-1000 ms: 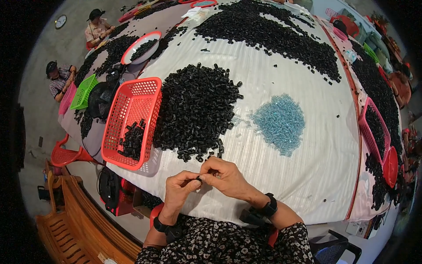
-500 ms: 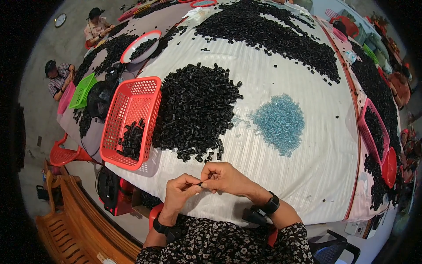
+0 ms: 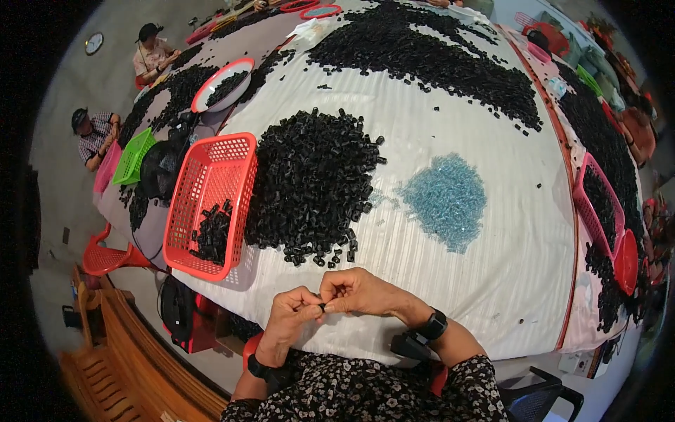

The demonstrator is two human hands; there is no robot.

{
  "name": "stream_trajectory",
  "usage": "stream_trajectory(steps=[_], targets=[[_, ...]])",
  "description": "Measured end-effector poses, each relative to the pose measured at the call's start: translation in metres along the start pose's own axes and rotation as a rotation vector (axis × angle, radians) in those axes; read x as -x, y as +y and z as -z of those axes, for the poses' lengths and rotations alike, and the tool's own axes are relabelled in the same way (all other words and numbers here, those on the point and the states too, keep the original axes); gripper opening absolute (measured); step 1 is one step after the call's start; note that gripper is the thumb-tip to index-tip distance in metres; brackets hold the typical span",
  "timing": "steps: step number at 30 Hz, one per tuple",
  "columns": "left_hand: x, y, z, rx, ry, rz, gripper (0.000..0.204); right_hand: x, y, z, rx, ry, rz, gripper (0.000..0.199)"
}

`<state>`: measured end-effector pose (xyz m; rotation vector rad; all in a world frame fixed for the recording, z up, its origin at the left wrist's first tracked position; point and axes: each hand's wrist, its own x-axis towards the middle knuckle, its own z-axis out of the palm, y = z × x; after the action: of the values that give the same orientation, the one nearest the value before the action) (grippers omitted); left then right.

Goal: Sorting and inspecting black plastic shoe components at a production table.

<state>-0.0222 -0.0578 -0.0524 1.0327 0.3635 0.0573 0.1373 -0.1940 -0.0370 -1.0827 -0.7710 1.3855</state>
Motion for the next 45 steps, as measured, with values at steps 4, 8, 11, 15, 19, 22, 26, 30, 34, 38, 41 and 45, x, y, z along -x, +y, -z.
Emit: stream_trajectory(steps=[4,8,11,15,19,22,26,30,34,38,41,45], targets=[[0.001,-0.001,-0.005,0.054,0.004,0.03,0.009,-0.003,0.01,0.003,-0.042,0.004,0.08,0.017],[-0.002,0.0,-0.006,0.085,-0.003,0.016,0.009,-0.001,0.003,0.003,0.009,0.017,0.066,0.016],[-0.004,0.002,-0.009,0.101,0.038,-0.027,0.009,-0.001,0.001,0.0,0.076,0.046,-0.006,0.015],[-0.007,0.006,-0.01,0.082,0.148,-0.138,0.008,-0.004,0.005,-0.019,0.679,0.286,0.438,0.01],[-0.009,0.005,-0.008,0.058,0.179,-0.164,0.007,-0.008,0.009,-0.023,0.929,0.387,0.675,0.017],[-0.007,0.004,-0.006,-0.038,0.213,-0.196,0.01,-0.009,0.013,-0.028,0.84,0.425,0.622,0.018],[-0.005,0.009,-0.013,-0.321,0.232,-0.237,0.015,-0.01,0.019,-0.024,0.903,0.463,0.709,0.022],[-0.006,0.008,-0.013,-0.354,0.21,-0.269,0.016,-0.011,0.023,-0.021,0.931,0.492,0.803,0.024],[-0.008,0.011,-0.017,-0.326,0.213,-0.266,0.015,-0.009,0.02,-0.019,0.945,0.485,0.804,0.023],[-0.012,0.009,-0.019,-0.384,0.192,-0.259,0.015,-0.007,0.023,-0.019,0.902,0.534,0.822,0.021],[-0.014,0.011,-0.018,-0.429,0.162,-0.256,0.016,-0.007,0.021,-0.02,0.865,0.592,0.832,0.02],[-0.016,0.022,-0.016,-0.538,0.111,-0.275,0.018,-0.009,0.02,-0.017,0.737,0.681,0.796,0.017]])
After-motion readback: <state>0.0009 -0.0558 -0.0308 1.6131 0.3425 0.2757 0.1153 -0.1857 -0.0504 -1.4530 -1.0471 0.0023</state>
